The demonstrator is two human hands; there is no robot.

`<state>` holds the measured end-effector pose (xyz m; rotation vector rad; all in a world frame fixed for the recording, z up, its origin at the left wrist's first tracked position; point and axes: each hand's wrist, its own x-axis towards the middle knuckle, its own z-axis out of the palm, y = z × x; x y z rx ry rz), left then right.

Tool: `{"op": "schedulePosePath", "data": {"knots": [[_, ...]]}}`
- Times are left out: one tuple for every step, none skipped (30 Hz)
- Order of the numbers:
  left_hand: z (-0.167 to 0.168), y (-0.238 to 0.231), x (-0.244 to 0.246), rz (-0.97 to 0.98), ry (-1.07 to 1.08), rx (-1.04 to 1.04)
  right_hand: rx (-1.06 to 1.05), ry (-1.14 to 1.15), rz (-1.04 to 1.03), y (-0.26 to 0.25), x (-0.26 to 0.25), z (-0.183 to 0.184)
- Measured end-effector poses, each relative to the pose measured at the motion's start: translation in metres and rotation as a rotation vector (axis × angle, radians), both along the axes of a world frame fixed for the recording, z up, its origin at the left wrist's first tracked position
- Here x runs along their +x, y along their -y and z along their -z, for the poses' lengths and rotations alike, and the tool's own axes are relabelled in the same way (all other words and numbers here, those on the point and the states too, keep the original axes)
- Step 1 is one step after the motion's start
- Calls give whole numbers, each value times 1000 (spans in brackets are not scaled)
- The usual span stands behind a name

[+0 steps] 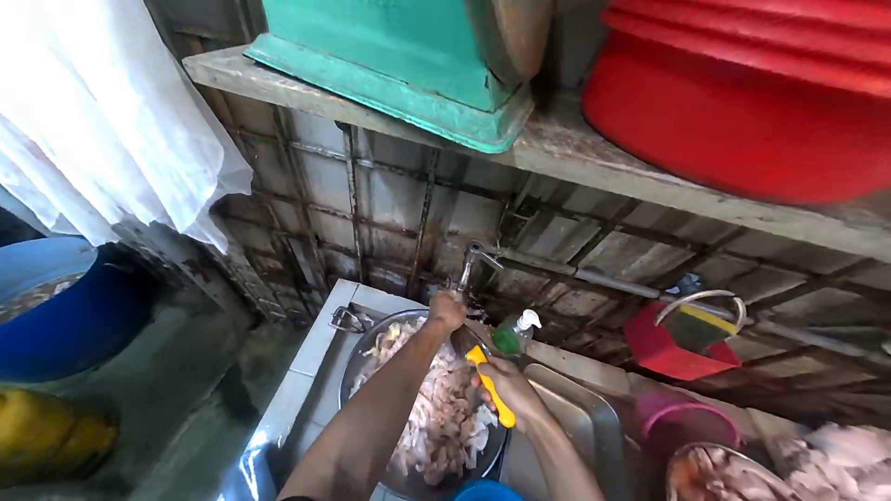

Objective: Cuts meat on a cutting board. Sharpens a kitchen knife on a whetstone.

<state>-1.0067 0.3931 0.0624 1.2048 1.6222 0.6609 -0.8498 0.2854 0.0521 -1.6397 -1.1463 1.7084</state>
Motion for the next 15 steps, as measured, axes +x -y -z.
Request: {"op": "schedulePosePath", "data": {"knots": [[3, -3, 1, 3, -21, 16, 8, -4, -1, 0, -1, -1], [7, -6, 3, 16, -18, 32, 12, -4, -3, 0, -1, -2], [9, -7, 4, 30, 0, 42, 18, -2, -4, 0, -1, -3], [10, -8, 5, 39, 6, 51, 24, -4, -4, 0, -1, -2], [11, -8, 5, 38, 1, 60, 27, -1, -6, 1, -1, -1], [12, -8, 6, 25, 5, 69, 25, 4, -10, 1, -1, -1], [14, -7, 7, 3, 9, 78, 23, 6, -14, 2, -1, 1], [14, -7, 8, -26, 7, 82, 21, 4, -16, 4, -1, 2], [16, -8, 8, -56, 6, 90, 17, 0, -16, 5, -1, 3], [18, -8, 8, -72, 7, 103, 13, -3, -11, 6, -2, 2], [18, -6, 8, -69, 14, 120, 11, -11, -7, 8, -2, 2], [17, -4, 6, -49, 18, 139, 12, -20, -8, 10, -2, 1], [12, 0, 4, -21, 18, 143, 16, -31, -12, 10, -1, 2], [9, 0, 0, 4, 5, 136, 20, -41, -17, 11, -1, 1], [6, -1, -4, 39, -28, 113, 25, -48, -18, 11, -1, 1]]}}
